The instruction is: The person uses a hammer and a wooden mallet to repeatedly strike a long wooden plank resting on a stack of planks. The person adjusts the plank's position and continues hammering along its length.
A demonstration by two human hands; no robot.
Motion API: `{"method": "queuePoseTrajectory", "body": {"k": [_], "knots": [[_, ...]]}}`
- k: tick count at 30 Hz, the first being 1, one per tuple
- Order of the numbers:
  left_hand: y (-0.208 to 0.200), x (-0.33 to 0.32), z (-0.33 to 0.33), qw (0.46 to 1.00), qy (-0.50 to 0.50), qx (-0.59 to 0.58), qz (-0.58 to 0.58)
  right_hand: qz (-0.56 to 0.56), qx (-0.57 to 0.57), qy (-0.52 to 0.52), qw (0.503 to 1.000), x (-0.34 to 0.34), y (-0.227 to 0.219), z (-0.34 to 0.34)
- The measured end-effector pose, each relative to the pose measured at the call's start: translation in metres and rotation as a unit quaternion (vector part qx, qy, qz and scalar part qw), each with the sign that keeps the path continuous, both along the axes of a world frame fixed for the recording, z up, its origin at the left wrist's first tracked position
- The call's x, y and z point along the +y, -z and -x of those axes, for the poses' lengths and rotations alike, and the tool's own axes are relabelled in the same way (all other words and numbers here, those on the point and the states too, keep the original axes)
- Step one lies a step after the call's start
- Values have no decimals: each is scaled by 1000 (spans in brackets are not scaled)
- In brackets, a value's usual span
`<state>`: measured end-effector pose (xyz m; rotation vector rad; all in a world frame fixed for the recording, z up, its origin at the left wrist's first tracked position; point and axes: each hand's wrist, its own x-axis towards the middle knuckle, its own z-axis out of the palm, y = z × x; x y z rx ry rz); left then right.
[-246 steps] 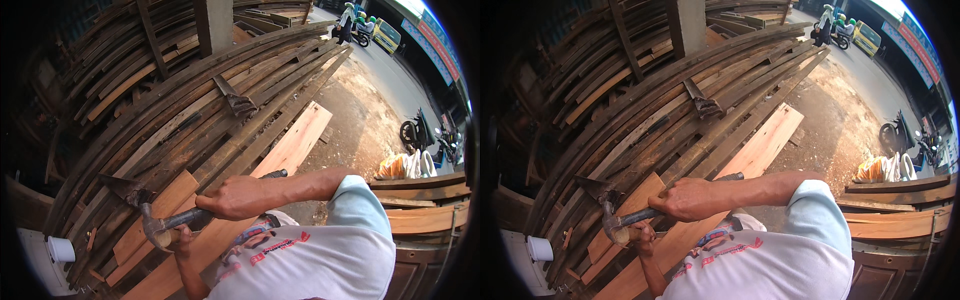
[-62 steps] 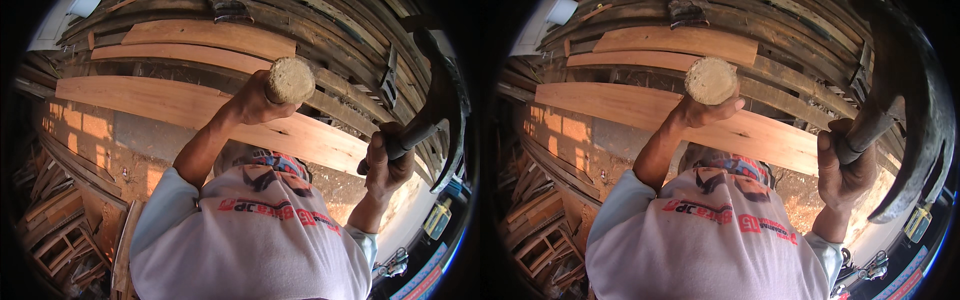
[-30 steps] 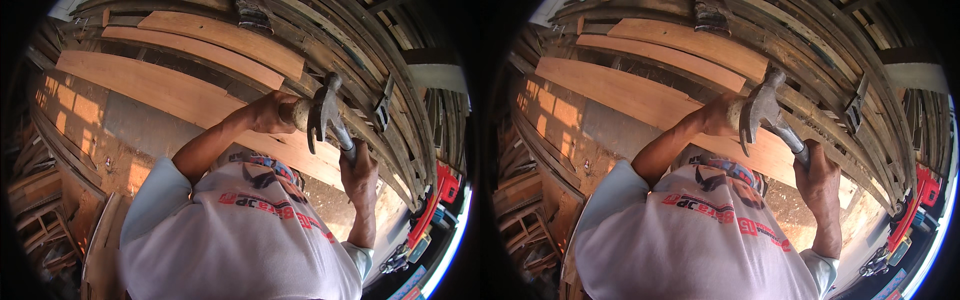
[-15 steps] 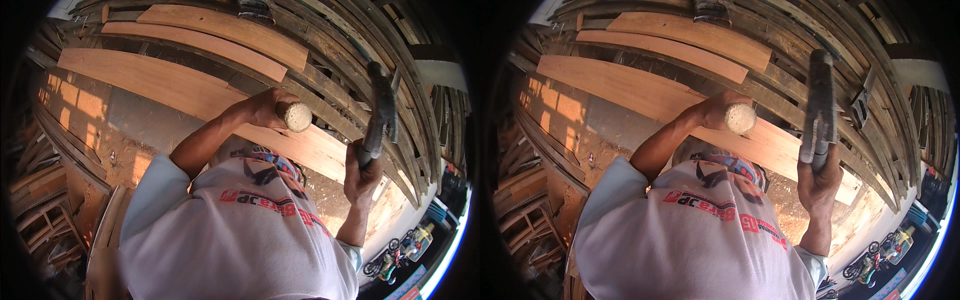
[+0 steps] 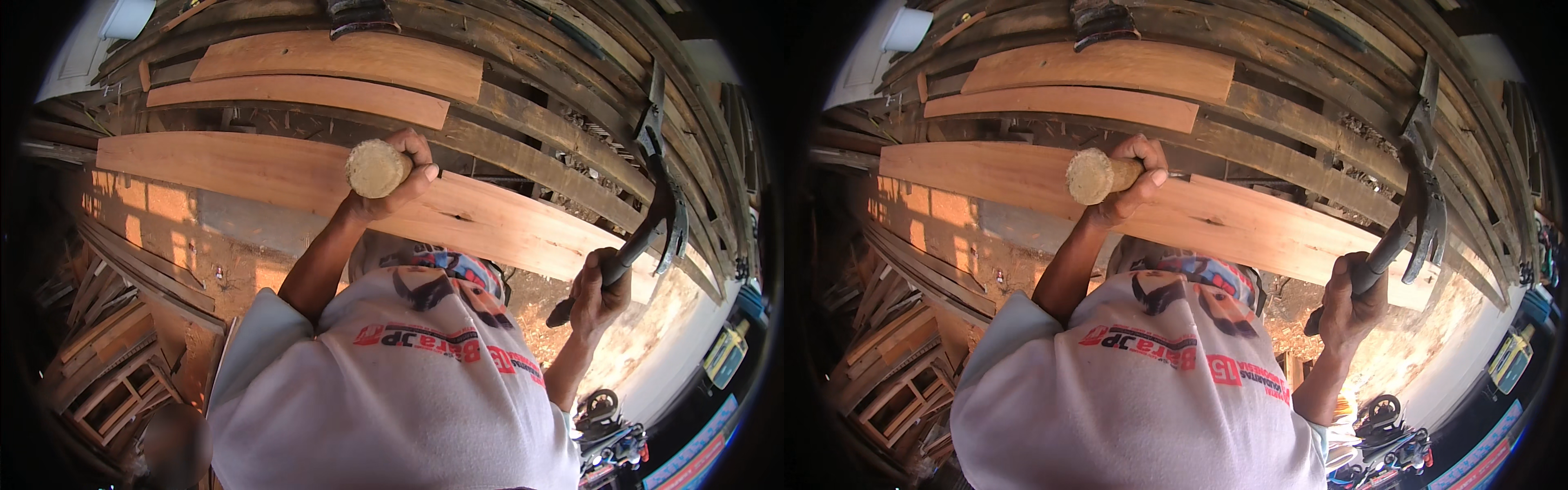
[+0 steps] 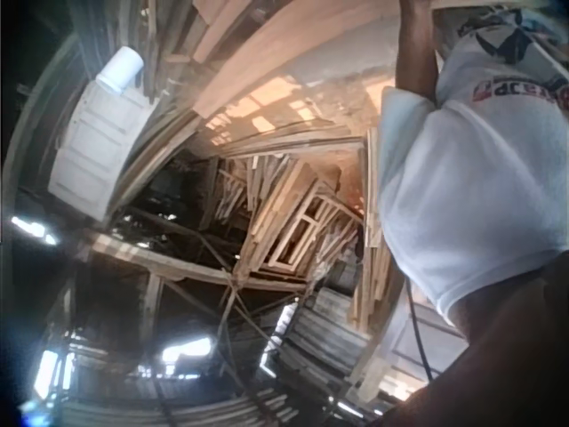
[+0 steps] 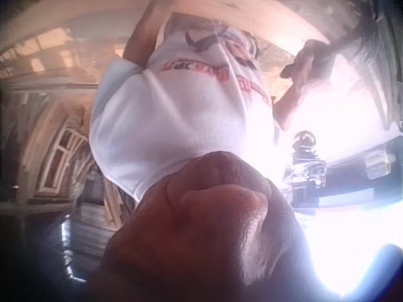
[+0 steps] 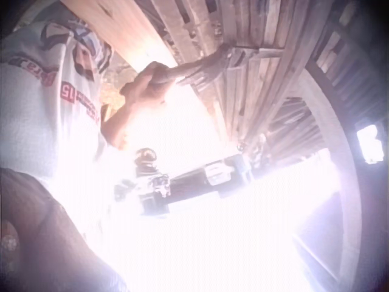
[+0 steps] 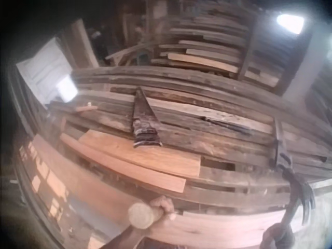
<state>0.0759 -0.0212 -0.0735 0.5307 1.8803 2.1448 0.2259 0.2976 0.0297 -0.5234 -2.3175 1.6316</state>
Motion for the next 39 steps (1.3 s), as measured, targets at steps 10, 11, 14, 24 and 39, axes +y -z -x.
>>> {"method": "queuePoseTrajectory", "body": {"k": [10,11,14,24,39], "knots": [[-93,-22,26,993,-60,49,-87,-6,-75,32,997,-4,4,13],[-96,-26,28,994,-51,71,-71,4,-79,28,996,-6,6,16],[-80,-18,23,997,-35,60,-23,43,-92,7,995,-13,9,25],[-75,8,17,991,-26,95,87,-27,-99,-53,993,-24,3,33],[-56,30,13,979,-10,133,155,32,144,-60,987,-45,-51,61]]}}
